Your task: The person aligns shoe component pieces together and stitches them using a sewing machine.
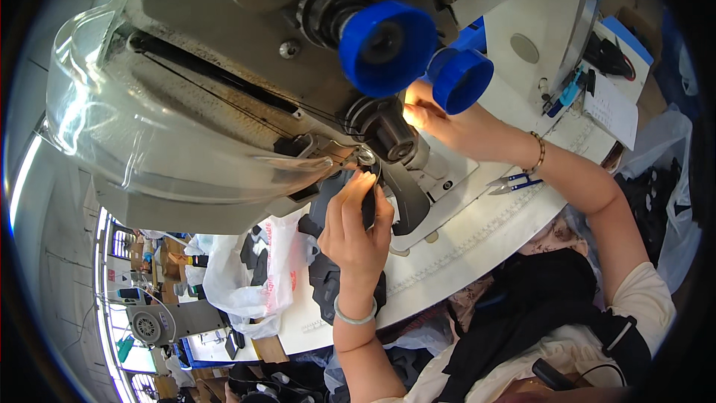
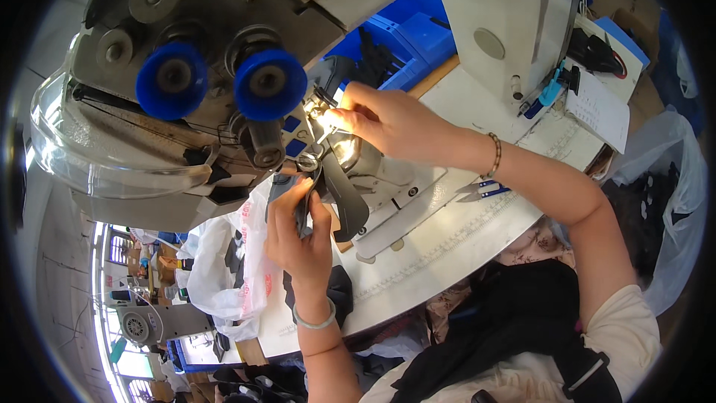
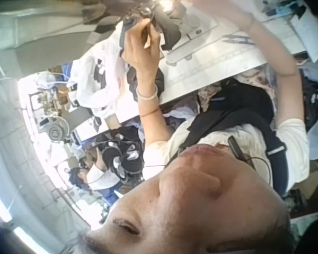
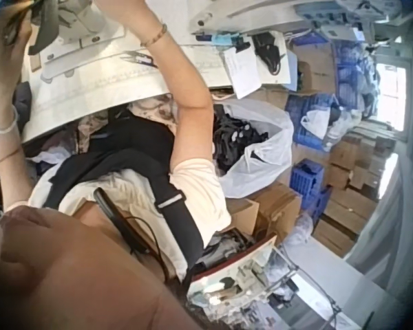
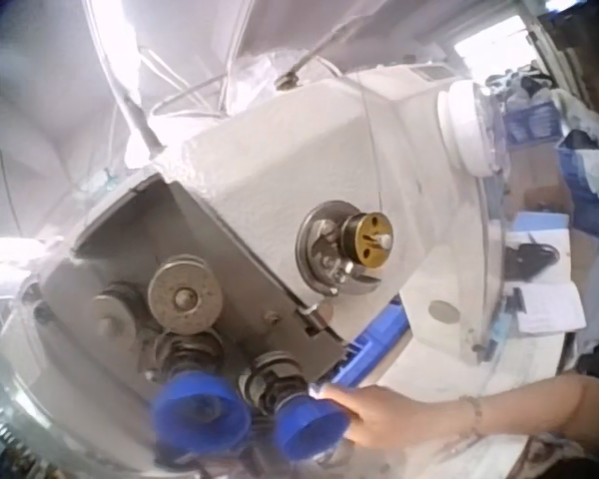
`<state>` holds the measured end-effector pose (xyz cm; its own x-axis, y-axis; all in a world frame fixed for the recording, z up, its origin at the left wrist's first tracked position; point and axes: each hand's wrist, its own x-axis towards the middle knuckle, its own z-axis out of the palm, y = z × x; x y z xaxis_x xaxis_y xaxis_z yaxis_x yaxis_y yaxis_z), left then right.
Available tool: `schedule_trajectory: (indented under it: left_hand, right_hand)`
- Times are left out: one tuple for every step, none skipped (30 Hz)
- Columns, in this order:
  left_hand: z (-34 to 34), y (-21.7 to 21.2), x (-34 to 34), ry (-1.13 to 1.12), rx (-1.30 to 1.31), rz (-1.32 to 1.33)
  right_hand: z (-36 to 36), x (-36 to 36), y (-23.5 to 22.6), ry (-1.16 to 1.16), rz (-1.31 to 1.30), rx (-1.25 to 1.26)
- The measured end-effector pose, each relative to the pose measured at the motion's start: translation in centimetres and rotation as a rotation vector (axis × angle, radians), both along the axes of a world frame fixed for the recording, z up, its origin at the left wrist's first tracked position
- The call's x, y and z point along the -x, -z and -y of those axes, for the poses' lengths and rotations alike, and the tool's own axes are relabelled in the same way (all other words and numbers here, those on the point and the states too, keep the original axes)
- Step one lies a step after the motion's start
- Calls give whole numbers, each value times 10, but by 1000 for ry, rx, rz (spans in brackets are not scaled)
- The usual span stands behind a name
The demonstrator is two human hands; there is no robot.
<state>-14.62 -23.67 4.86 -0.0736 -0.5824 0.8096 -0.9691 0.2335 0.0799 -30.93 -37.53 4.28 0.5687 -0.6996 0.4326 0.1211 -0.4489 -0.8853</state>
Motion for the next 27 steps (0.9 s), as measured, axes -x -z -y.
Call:
schedule_trajectory:
  left_hand:
    - [-1, 0, -2, -3, -2, -1]
    - [-2, 1, -4, 37, 0, -1]
    - [-3, 2, -6, 77, 0, -2]
    - [-4, 1, -7, 67, 4, 2]
    - [-5, 1, -8, 142, 3, -8]
    - [-5, 1, -9, 215, 2, -18]
    - [-5, 1, -11, 216, -2, -19]
    - [-5, 1, -13, 260, -20, 14]
    - [-6, 1, -14, 304, -38, 48]
    - [-6, 2, -14, 299, -39, 49]
    - [-6, 3, -14, 303, -57, 72]
    - [-7, 4, -14, 308, -74, 94]
    - [-6, 4, -15, 309, -74, 94]
    - [-6, 5, -15, 305, -74, 92]
    - [-6, 5, -15, 299, -75, 100]
    - [-5, 6, -15, 298, -75, 107]
    - [-5, 6, -15, 299, -73, 105]
    - [-4, 5, -14, 286, -71, 111]
    - [-5, 5, -13, 270, -69, 118]
    - [-4, 5, -13, 269, -66, 116]
    - [-3, 5, -13, 262, -46, 145]
    - [-2, 6, -13, 253, -24, 174]
    - [-2, 5, -13, 250, -17, 172]
    - [-2, 3, -12, 243, -6, 193]
    - [-2, 2, -11, 235, 8, 216]
    - [-2, 1, -11, 229, 21, 216]
    - [-3, 1, -10, 227, 23, 230]
  right_hand:
    - [-5, 0, 3, 172, -33, 178]
    - [-10, 3, 8, 169, -34, 175]
    - [-16, 8, 15, 223, 4, 423]
    - [-22, 11, 20, 272, 51, 678]
    - [-29, 6, 30, 285, 25, 907]
    - [-34, 4, 37, 282, 25, 908]
    - [-40, 2, 40, 241, 46, 985]
    - [-44, 1, 41, 199, 68, 1060]
    - [-43, 2, 41, 171, 71, 1066]
    - [-42, 2, 42, 167, 75, 1065]
    - [-41, 2, 44, 156, 121, 1050]
    - [-41, 2, 44, 146, 166, 1034]
    - [-40, 1, 44, 141, 167, 1033]
    - [-40, 0, 43, 149, 184, 1042]
    - [-40, 0, 43, 157, 202, 1051]
    - [-40, -1, 43, 156, 199, 1053]
    - [-39, -1, 44, 153, 195, 1057]
    - [-38, 0, 44, 149, 191, 1062]
    - [-38, 0, 44, 148, 190, 1064]
    - [-38, 0, 43, 150, 182, 1069]
    - [-38, 0, 42, 153, 174, 1074]
    - [-38, 0, 41, 149, 173, 1080]
    - [-38, 0, 40, 168, 172, 1103]
    - [-38, -1, 38, 187, 171, 1128]
    - [-36, -1, 37, 182, 174, 1139]
    - [-35, -2, 35, 207, 177, 1167]
    - [-35, -3, 32, 232, 181, 1196]
